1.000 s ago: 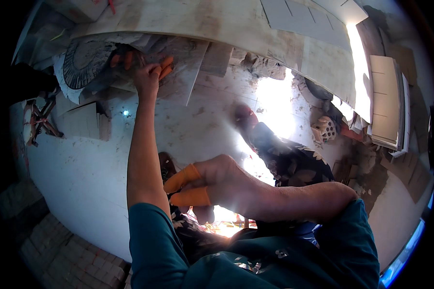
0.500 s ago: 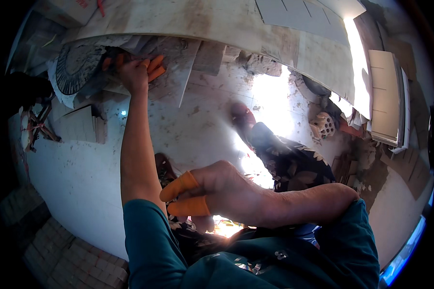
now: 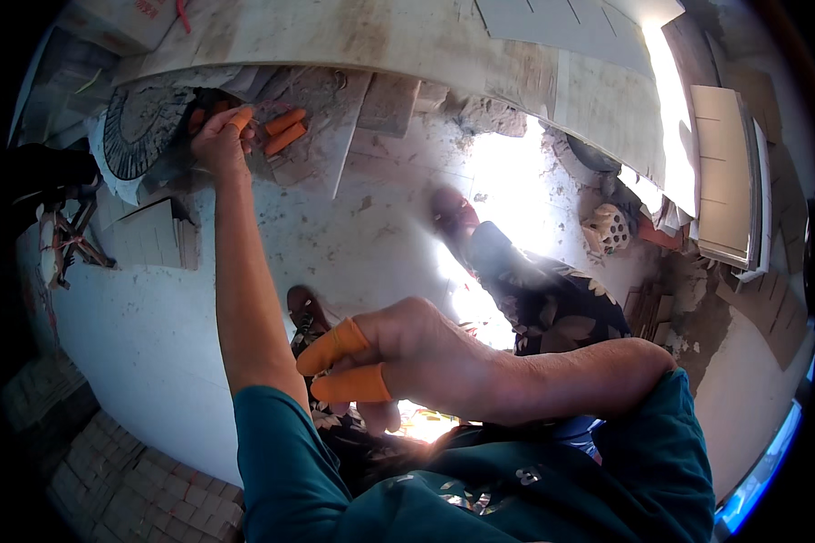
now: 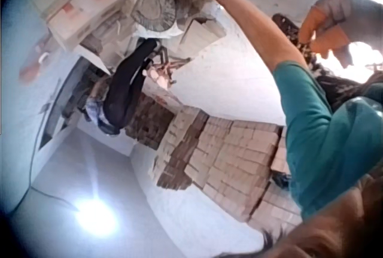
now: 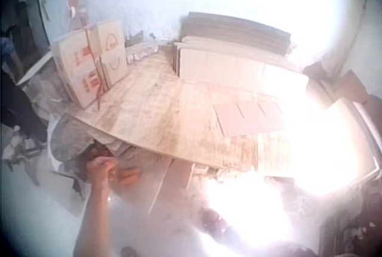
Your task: The person sits on the floor and repeatedly picks up pre-cut cardboard pieces, aligns them, and folds them into box-like structures. They handle the pieces one at a time, stacking completed units nearby.
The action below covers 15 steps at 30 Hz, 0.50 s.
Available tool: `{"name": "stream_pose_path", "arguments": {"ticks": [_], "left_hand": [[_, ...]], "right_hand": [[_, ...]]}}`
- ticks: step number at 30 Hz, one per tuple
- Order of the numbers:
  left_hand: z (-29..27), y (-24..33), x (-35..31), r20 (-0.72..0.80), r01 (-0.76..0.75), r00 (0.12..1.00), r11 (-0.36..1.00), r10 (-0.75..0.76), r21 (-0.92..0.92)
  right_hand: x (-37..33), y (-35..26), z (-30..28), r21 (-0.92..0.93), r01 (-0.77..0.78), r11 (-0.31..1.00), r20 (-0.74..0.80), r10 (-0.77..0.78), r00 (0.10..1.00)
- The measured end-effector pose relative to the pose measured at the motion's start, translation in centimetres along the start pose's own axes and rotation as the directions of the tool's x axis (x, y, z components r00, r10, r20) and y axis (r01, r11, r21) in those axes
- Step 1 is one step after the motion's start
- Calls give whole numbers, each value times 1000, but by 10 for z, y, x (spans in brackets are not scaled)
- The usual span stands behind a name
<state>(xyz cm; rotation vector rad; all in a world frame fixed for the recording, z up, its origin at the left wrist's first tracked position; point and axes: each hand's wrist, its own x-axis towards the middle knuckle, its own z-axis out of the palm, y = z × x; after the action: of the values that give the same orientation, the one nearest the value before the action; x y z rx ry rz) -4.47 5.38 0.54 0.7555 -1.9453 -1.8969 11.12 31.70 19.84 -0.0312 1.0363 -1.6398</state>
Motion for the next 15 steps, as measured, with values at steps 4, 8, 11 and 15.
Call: {"name": "stream_pose_path", "arguments": {"ticks": [4, 8, 11, 15], "left_hand": [[-13, 9, -9, 3, 118, 993, 990, -118, -73], [-27, -2, -20, 97, 183, 981, 966, -167, -183], [-40, -16, -27, 91, 188, 981, 958, -172, -217], [-50, -26, -36, 194, 176, 967, 983, -164, -46]], "right_hand": [[0, -2, 2, 9, -9, 1000, -12, 9, 1000], [2, 1, 3, 49, -17, 999, -22, 18, 1000], [3, 1, 2, 25, 9, 1000, -21, -9, 1000], [3, 1, 3, 44, -19, 999, -14, 19, 1000]]}}
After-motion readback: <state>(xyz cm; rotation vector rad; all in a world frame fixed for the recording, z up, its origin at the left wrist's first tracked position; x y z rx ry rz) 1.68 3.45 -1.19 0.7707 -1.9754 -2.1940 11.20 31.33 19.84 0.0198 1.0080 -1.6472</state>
